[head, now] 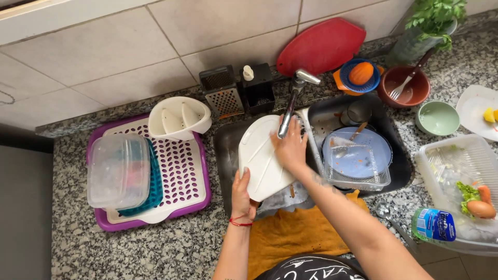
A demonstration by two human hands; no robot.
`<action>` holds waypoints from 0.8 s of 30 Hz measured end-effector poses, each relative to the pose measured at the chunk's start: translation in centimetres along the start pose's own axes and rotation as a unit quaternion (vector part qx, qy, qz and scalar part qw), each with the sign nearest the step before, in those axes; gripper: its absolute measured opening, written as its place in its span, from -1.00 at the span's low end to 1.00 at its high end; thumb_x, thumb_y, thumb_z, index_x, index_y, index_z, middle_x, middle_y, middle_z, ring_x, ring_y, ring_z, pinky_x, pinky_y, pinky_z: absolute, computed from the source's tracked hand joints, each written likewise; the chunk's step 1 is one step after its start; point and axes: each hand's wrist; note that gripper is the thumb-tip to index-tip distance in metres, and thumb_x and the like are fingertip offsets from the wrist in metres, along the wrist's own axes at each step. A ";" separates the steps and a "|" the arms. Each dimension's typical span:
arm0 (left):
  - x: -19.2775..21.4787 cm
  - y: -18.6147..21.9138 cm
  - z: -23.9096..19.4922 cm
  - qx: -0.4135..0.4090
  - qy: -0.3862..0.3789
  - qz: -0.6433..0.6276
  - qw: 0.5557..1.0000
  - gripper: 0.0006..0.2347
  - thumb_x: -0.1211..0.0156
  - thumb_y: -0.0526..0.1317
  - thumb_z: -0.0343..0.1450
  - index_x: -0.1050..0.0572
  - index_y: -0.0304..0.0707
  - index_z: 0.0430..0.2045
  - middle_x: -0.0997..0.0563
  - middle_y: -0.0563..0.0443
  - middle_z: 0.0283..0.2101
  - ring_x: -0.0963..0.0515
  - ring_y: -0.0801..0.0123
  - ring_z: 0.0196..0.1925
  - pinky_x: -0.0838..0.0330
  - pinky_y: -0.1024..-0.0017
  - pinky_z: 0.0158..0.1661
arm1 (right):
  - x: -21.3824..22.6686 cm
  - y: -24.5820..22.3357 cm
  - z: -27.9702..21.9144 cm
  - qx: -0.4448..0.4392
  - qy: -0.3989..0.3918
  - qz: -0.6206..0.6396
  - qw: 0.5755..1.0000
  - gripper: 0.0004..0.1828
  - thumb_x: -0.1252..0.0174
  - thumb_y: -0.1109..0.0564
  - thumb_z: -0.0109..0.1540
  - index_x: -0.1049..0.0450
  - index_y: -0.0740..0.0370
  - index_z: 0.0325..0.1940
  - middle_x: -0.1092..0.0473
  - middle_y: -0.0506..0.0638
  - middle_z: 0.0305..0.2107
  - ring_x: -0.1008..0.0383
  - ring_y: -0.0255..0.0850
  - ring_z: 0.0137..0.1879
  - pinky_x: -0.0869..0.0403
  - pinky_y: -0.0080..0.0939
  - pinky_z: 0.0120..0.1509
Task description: The person washes a plastic container, a white plate, a clear plastic tray, and a small bowl in the kitchen sink using a yellow sponge and running water. Each item is rinsed and placed into a purple dish rack on the counter.
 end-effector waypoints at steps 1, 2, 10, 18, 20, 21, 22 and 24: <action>0.1 0.1 0.1 -0.006 0.002 -0.001 1.000 -0.71 -0.10 -0.16 0.36 -0.42 -0.18 -0.05 -0.59 -0.23 -0.19 -0.61 0.13 -0.22 -0.53 0.17 -0.18 | 0.5 -1.4 -1.9 0.041 -0.032 0.005 0.999 -0.37 0.28 -0.21 0.31 0.06 0.06 0.42 0.20 0.16 0.36 0.29 0.07 0.46 0.26 0.35 0.38; 0.1 0.2 0.3 -0.013 0.005 -0.003 1.000 -0.70 -0.09 -0.15 0.37 -0.42 -0.20 -0.04 -0.59 -0.24 -0.20 -0.60 0.13 -0.22 -0.52 0.17 -0.18 | 1.1 -2.9 -3.7 0.084 -0.065 0.009 0.994 -0.36 0.27 -0.20 0.30 0.09 0.00 0.43 0.26 0.13 0.37 0.34 0.11 0.45 0.32 0.42 0.35; 0.6 4.2 -3.4 -0.047 0.053 -0.014 0.997 -0.69 -0.16 -0.22 0.34 -0.44 -0.22 -0.04 -0.59 -0.21 -0.22 -0.59 0.24 -0.24 -0.52 0.24 -0.18 | 1.6 -0.9 -6.3 0.181 -0.123 0.060 0.974 -0.30 0.12 -0.20 0.24 0.07 -0.04 0.42 0.13 0.19 0.34 0.23 0.29 0.40 0.11 0.56 0.26; 7.2 8.2 -3.5 0.003 0.102 -0.108 0.989 -0.65 -0.19 -0.16 0.30 -0.45 -0.21 -0.03 -0.56 -0.21 -0.11 -0.56 0.20 -0.16 -0.44 0.23 -0.09 | 2.3 1.7 -6.9 0.411 -0.098 0.010 0.906 -0.21 0.07 -0.47 0.04 -0.20 -0.20 0.30 0.08 0.00 0.35 0.30 0.06 0.46 0.10 0.30 0.35; 8.6 9.4 -3.5 0.040 0.077 -0.135 0.987 -0.57 -0.12 -0.07 0.31 -0.38 -0.36 0.00 -0.51 -0.26 -0.05 -0.57 0.10 -0.16 -0.46 0.28 -0.16 | 1.8 0.3 -7.4 0.543 0.064 -0.004 0.837 -0.68 0.08 0.08 0.24 -0.45 -0.12 0.03 -0.43 -0.19 -0.05 -0.41 -0.19 0.08 -0.30 -0.14 0.23; 10.1 9.5 -3.4 0.037 0.078 -0.138 0.987 -0.57 -0.12 -0.07 0.31 -0.38 -0.36 0.00 -0.51 -0.26 -0.05 -0.57 0.10 -0.16 -0.46 0.28 -0.16 | 1.3 -0.4 -7.2 0.546 0.063 -0.004 0.835 -0.68 0.08 0.08 0.24 -0.45 -0.12 0.03 -0.43 -0.19 -0.05 -0.41 -0.19 0.08 -0.30 -0.14 0.23; 11.6 9.7 -3.2 0.049 0.007 -0.119 0.992 -0.46 -0.03 0.11 0.31 -0.37 -0.39 -0.01 -0.54 -0.34 -0.15 -0.60 0.03 -0.26 -0.53 0.22 -0.28 | 0.8 -1.2 -7.0 0.538 0.135 -0.026 0.831 -0.73 0.07 0.12 0.24 -0.47 -0.15 -0.07 -0.44 -0.24 -0.19 -0.45 -0.25 -0.07 -0.38 -0.24 0.06; 13.6 10.4 -3.5 0.059 -0.064 -0.101 0.991 -0.34 0.06 0.29 0.30 -0.35 -0.42 -0.03 -0.56 -0.41 -0.26 -0.62 -0.04 -0.36 -0.59 0.17 -0.41 | 0.2 -3.9 -6.0 0.529 0.208 -0.048 0.821 -0.74 0.07 0.15 0.23 -0.49 -0.17 -0.16 -0.46 -0.28 -0.34 -0.49 -0.31 -0.22 -0.47 -0.34 -0.11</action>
Point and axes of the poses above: each hand's wrist, its own z-axis towards the middle knuckle, its own x-axis out of the back of the hand, y = z × x
